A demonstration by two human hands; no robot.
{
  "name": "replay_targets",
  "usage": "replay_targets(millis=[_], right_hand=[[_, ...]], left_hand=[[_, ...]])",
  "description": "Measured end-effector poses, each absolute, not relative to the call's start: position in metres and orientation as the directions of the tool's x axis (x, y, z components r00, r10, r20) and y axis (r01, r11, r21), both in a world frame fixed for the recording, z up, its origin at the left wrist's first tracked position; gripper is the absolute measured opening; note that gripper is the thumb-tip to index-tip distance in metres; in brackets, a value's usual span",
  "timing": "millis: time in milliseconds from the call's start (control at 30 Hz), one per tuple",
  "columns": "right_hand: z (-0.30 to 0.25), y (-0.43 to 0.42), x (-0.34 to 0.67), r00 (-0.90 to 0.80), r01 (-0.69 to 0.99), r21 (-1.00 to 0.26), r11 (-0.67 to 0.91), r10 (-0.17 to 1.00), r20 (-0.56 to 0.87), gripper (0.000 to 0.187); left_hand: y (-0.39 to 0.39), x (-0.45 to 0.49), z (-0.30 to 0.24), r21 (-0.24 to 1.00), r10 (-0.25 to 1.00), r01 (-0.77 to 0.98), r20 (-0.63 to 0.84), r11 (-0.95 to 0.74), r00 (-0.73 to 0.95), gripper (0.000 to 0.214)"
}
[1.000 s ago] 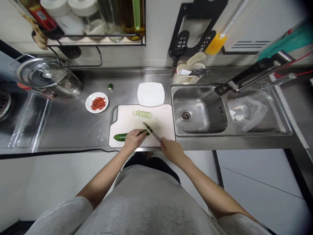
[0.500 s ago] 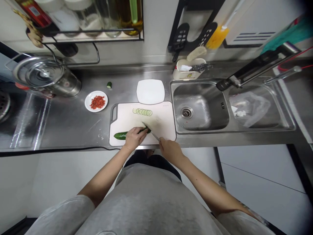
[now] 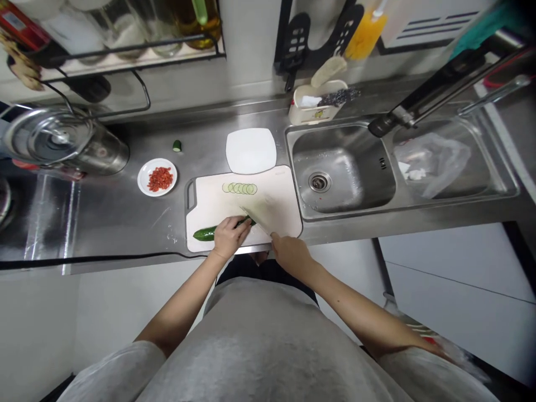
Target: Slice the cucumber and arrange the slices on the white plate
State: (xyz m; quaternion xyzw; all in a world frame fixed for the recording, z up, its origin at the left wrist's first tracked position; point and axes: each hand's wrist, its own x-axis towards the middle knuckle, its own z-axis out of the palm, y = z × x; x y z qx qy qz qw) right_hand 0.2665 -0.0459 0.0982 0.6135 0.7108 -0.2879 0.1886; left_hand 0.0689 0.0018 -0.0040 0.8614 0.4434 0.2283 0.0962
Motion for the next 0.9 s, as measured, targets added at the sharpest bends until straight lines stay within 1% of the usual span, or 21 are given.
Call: replay_targets(millis=[133, 433, 733, 900], right_hand=[[0.0973, -0.0478, 0.266, -0.187, 0.979, -0.179, 0.095, 0.763, -0.619, 0.024], [0.0925, -0.0488, 0.2649, -0.172, 0.978, -0.202, 0.054, 0.756, -0.632, 0.021], [0.0951, -0.0459, 0.266, -0.186, 0.973, -0.223, 0.053, 0.751, -0.633, 0.018], [0.0962, -0.0453, 0.2665, -0.2, 0.97, -0.235, 0.061, 0.751, -0.63, 0.018]], left_hand=[[0.0013, 0.0689, -0.0049, 0.376, 0.814, 0.723, 0.293, -0.58, 0.501, 0.023], [0.0009, 0.071, -0.0049, 0.321, 0.807, 0.744, 0.309, -0.586, 0.503, 0.019], [0.0012, 0.0711, -0.0052, 0.344, 0.814, 0.739, 0.293, -0.579, 0.501, 0.018], [0.0011, 0.0705, -0.0063, 0.326, 0.807, 0.74, 0.296, -0.588, 0.511, 0.019]])
